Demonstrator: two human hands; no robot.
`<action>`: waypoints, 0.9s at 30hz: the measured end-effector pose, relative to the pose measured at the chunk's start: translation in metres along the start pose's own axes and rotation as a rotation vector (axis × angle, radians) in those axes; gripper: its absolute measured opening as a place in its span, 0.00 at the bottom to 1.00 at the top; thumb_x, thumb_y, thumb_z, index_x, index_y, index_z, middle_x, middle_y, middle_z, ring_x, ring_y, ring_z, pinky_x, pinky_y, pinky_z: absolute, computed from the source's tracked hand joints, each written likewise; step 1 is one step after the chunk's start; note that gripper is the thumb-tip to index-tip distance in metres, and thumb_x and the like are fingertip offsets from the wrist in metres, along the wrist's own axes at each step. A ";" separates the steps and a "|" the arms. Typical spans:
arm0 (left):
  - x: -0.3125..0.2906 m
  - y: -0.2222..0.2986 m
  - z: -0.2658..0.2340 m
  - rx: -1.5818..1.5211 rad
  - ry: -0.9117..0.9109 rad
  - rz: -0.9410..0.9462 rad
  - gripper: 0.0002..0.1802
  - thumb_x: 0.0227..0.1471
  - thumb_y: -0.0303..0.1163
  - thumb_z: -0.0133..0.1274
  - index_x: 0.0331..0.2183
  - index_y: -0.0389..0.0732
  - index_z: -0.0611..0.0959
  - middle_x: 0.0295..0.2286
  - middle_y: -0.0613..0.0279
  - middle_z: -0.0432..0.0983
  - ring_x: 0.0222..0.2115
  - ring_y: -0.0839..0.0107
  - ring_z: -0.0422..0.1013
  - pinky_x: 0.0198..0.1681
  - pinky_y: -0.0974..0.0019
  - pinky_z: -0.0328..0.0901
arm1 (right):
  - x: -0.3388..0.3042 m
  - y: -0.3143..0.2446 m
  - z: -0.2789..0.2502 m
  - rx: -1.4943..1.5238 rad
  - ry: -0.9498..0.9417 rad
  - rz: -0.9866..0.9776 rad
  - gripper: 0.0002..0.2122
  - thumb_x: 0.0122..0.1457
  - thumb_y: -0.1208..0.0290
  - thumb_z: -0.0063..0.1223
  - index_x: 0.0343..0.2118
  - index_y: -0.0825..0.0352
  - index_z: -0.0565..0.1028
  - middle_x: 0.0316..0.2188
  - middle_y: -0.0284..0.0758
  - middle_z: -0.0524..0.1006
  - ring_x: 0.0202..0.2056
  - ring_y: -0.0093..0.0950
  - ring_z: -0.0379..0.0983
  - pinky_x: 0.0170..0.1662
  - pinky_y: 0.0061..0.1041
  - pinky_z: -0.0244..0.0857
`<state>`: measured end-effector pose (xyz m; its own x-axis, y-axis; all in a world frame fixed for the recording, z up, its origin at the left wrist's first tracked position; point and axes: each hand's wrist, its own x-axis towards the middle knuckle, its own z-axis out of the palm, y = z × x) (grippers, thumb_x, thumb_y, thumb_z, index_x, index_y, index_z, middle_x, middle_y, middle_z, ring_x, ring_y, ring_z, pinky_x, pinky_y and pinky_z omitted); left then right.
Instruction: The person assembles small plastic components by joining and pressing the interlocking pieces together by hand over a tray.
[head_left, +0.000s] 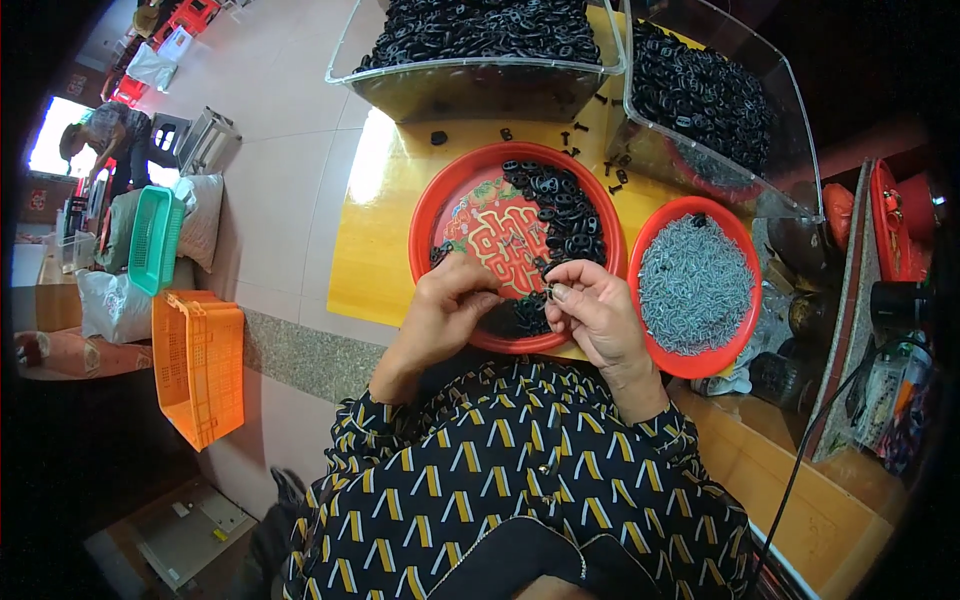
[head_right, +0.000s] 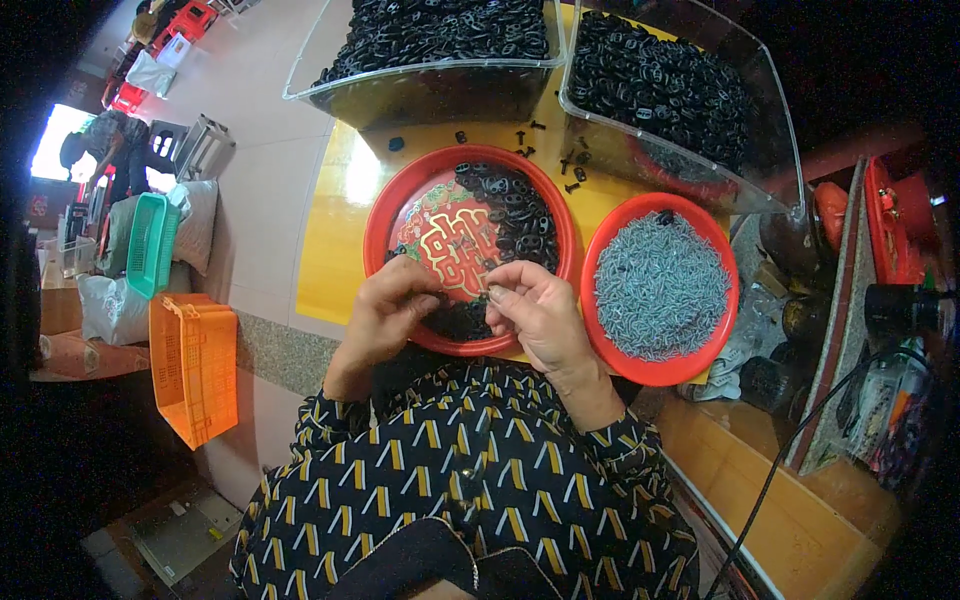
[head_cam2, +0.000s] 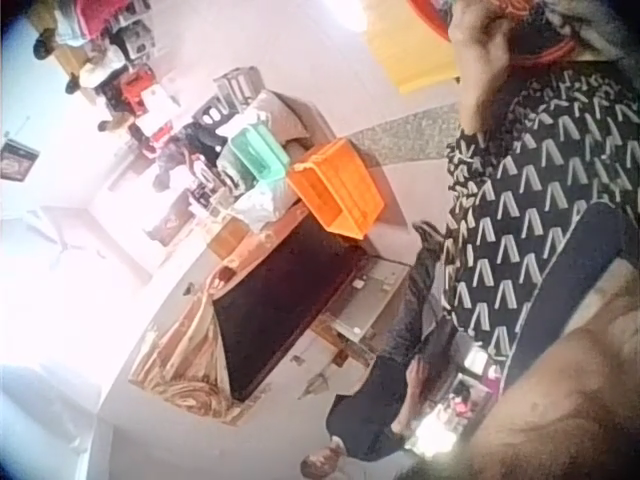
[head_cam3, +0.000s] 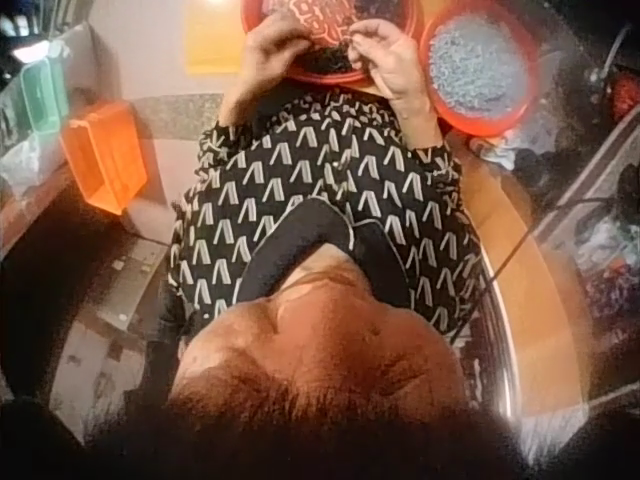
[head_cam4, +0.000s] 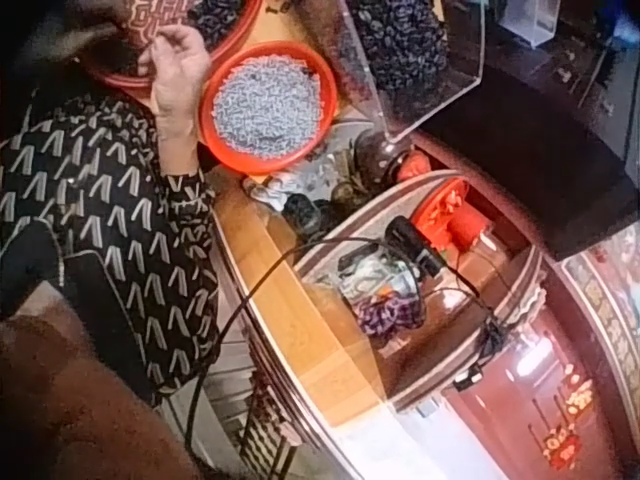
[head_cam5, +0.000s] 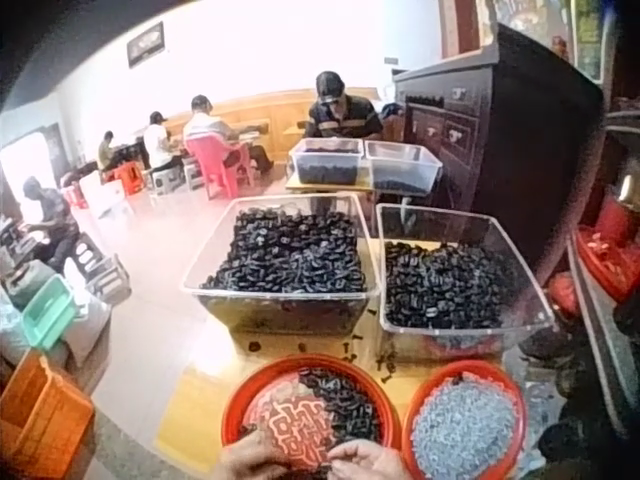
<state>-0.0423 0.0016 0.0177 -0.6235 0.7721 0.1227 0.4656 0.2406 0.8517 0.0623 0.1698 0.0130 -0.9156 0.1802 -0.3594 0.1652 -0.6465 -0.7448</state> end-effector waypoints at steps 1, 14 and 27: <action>-0.001 -0.001 0.001 -0.287 0.032 -0.095 0.09 0.35 0.18 0.52 0.26 0.33 0.75 0.24 0.59 0.67 0.28 0.66 0.65 0.32 0.69 0.62 | 0.000 0.000 0.002 0.007 0.009 0.002 0.07 0.50 0.78 0.46 0.33 0.70 0.68 0.20 0.31 0.70 0.20 0.17 0.66 0.23 0.12 0.60; -0.006 -0.008 0.020 -1.272 0.091 -0.409 0.10 0.43 0.19 0.50 0.32 0.34 0.74 0.24 0.62 0.71 0.24 0.74 0.69 0.27 0.75 0.64 | 0.001 0.005 0.014 0.029 -0.034 0.022 0.06 0.51 0.79 0.45 0.32 0.71 0.67 0.22 0.33 0.70 0.21 0.19 0.66 0.24 0.14 0.61; -0.005 -0.002 0.039 -1.219 0.307 -0.386 0.11 0.44 0.20 0.49 0.35 0.33 0.74 0.28 0.62 0.72 0.25 0.77 0.68 0.30 0.74 0.64 | 0.004 0.013 0.028 0.296 -0.081 -0.129 0.05 0.53 0.78 0.42 0.33 0.70 0.66 0.26 0.36 0.72 0.29 0.23 0.69 0.32 0.20 0.64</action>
<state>-0.0155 0.0201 -0.0041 -0.7796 0.5703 -0.2586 -0.5351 -0.3923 0.7482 0.0506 0.1418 0.0177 -0.9501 0.2230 -0.2182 -0.0571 -0.8119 -0.5810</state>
